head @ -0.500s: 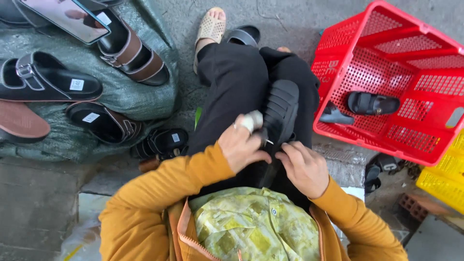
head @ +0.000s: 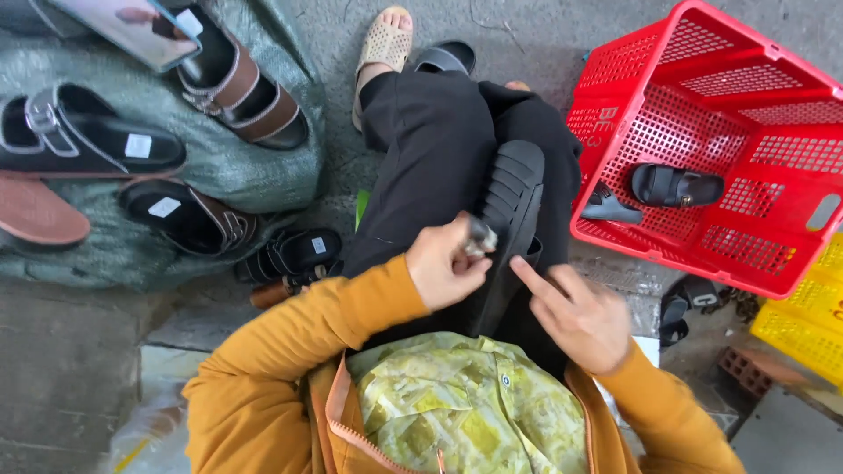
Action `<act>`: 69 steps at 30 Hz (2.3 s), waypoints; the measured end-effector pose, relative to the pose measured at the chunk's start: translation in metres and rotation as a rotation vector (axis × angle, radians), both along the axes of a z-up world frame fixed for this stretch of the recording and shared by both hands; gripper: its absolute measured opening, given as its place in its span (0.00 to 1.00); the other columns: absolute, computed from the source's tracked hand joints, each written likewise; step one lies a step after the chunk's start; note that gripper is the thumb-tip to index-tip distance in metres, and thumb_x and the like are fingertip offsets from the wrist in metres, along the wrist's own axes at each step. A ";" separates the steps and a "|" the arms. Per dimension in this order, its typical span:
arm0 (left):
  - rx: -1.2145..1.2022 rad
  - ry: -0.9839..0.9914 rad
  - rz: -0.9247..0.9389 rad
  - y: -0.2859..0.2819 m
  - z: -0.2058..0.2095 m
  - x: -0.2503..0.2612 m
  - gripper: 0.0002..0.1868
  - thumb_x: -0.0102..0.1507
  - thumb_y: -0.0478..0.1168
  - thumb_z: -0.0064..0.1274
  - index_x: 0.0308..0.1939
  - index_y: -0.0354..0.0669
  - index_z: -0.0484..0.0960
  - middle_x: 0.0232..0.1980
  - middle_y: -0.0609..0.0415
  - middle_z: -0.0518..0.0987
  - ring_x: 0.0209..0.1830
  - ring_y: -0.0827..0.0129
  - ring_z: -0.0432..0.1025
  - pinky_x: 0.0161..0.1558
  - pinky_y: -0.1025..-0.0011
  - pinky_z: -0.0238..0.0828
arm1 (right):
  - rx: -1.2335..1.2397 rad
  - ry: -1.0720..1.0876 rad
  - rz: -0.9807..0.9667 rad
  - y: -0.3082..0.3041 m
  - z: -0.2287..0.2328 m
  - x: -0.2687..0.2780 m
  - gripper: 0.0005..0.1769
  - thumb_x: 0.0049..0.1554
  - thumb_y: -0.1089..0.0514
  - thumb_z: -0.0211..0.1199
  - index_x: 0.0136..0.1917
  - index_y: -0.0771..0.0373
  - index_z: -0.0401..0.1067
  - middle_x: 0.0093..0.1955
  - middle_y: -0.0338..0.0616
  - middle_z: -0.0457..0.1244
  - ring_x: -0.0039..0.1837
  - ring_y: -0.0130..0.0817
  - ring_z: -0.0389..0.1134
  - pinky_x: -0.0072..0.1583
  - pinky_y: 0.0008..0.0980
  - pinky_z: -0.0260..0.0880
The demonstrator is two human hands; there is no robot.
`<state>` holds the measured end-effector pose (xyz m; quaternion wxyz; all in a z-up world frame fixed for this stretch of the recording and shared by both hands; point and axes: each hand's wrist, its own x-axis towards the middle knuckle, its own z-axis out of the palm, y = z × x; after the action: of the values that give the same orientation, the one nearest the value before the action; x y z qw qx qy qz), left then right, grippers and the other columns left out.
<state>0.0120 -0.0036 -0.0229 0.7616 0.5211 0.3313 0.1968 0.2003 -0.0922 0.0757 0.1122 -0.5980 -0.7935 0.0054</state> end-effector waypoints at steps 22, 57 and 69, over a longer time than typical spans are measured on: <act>1.457 0.224 0.148 0.011 0.025 -0.010 0.19 0.60 0.56 0.48 0.31 0.43 0.71 0.29 0.52 0.64 0.26 0.58 0.69 0.23 0.69 0.65 | -0.250 -0.066 -0.618 -0.069 -0.030 0.117 0.19 0.63 0.57 0.52 0.66 0.51 0.70 0.50 0.39 0.67 0.51 0.40 0.69 0.51 0.37 0.69; 0.920 -0.081 -0.080 0.033 -0.003 0.003 0.44 0.53 0.55 0.60 0.66 0.35 0.63 0.62 0.36 0.64 0.64 0.42 0.63 0.64 0.54 0.62 | -0.156 -0.121 0.089 -0.004 -0.029 0.018 0.23 0.56 0.56 0.49 0.65 0.47 0.65 0.42 0.38 0.59 0.37 0.32 0.67 0.41 0.30 0.71; 0.364 -0.169 0.168 0.012 0.044 -0.016 0.15 0.48 0.45 0.71 0.25 0.45 0.79 0.42 0.56 0.77 0.30 0.71 0.70 0.29 0.80 0.65 | -0.057 0.144 -0.066 -0.004 -0.048 -0.003 0.20 0.50 0.55 0.68 0.53 0.61 0.66 0.39 0.38 0.62 0.34 0.34 0.68 0.35 0.28 0.68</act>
<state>-0.0036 0.0081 0.0210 0.6610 0.6020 0.2675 0.3594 0.1977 -0.0962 0.0276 0.1518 -0.6249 -0.7628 0.0673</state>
